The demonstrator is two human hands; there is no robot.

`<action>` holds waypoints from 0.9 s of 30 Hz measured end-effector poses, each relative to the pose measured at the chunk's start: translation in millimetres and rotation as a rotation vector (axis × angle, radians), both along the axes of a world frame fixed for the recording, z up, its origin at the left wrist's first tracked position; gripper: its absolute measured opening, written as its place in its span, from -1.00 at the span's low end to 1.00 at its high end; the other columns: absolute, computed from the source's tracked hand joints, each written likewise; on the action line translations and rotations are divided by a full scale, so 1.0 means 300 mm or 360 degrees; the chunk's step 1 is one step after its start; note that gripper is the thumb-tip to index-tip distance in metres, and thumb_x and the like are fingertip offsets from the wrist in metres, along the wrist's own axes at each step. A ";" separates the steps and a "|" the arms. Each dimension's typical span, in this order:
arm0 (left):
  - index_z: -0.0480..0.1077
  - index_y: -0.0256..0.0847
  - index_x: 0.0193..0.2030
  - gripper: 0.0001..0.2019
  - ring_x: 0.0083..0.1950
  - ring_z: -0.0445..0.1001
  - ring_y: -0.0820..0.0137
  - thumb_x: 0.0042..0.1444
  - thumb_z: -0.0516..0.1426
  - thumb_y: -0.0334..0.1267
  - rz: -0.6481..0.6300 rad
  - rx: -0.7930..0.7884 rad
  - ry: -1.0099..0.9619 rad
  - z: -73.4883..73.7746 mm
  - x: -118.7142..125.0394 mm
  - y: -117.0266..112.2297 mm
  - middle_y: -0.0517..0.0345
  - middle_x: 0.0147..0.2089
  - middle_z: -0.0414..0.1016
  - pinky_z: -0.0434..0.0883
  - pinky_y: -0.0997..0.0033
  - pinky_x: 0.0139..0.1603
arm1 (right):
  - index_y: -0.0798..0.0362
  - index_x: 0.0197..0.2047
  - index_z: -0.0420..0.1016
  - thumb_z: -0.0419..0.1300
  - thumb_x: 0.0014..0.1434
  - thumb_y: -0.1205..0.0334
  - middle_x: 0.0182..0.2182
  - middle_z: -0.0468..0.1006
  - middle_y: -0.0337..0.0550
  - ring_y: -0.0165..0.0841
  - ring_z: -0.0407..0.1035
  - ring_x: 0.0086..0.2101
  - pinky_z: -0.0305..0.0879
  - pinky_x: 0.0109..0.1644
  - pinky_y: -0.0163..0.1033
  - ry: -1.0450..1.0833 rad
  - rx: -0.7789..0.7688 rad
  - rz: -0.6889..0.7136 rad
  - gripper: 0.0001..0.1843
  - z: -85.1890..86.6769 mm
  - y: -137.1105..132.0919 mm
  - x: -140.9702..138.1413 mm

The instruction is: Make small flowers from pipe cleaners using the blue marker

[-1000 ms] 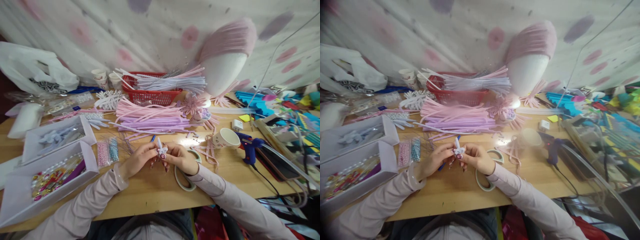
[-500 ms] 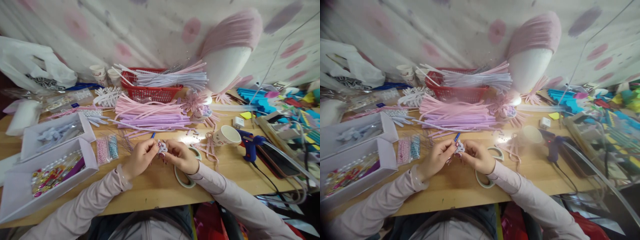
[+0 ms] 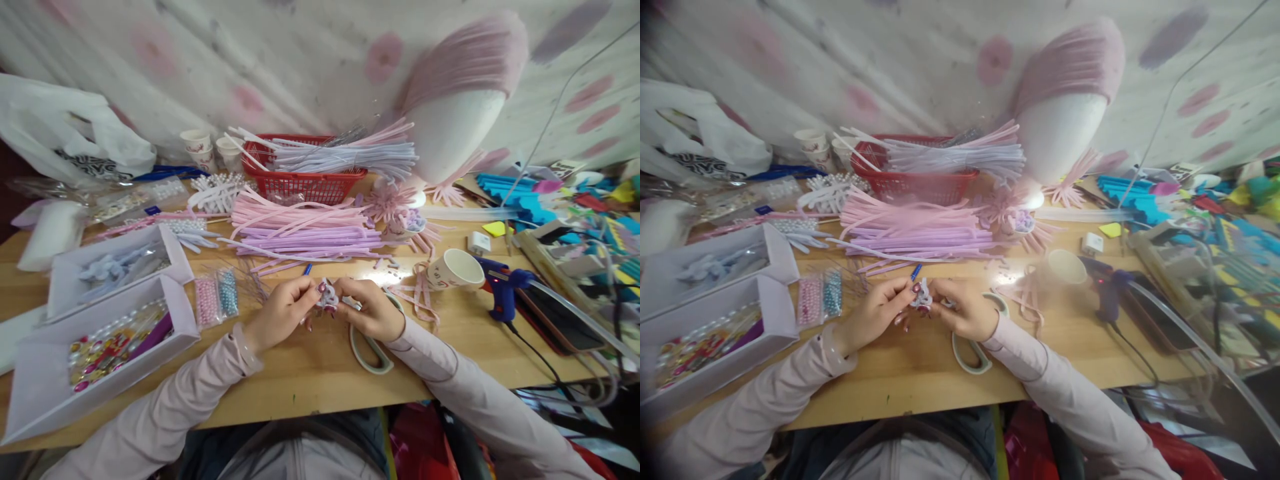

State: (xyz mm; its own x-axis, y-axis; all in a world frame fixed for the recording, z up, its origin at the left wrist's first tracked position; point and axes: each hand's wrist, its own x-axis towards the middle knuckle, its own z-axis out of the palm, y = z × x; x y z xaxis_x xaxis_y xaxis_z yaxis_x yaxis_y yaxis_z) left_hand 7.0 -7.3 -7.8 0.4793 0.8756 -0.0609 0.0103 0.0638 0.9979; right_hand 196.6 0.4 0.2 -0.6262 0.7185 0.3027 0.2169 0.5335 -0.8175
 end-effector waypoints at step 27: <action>0.29 -0.22 -0.13 -0.87 -0.20 0.48 0.40 0.22 -0.01 -0.40 0.0179 0.1264 0.0591 0.001 -0.015 -0.028 0.05 -0.22 0.48 0.41 0.42 -0.14 | 0.07 -0.39 0.22 0.27 0.08 -0.02 -0.60 0.47 -0.34 -0.55 0.33 -0.64 0.33 -0.55 -0.43 0.0911 -0.1218 -0.0317 -0.62 -0.033 -0.028 -0.070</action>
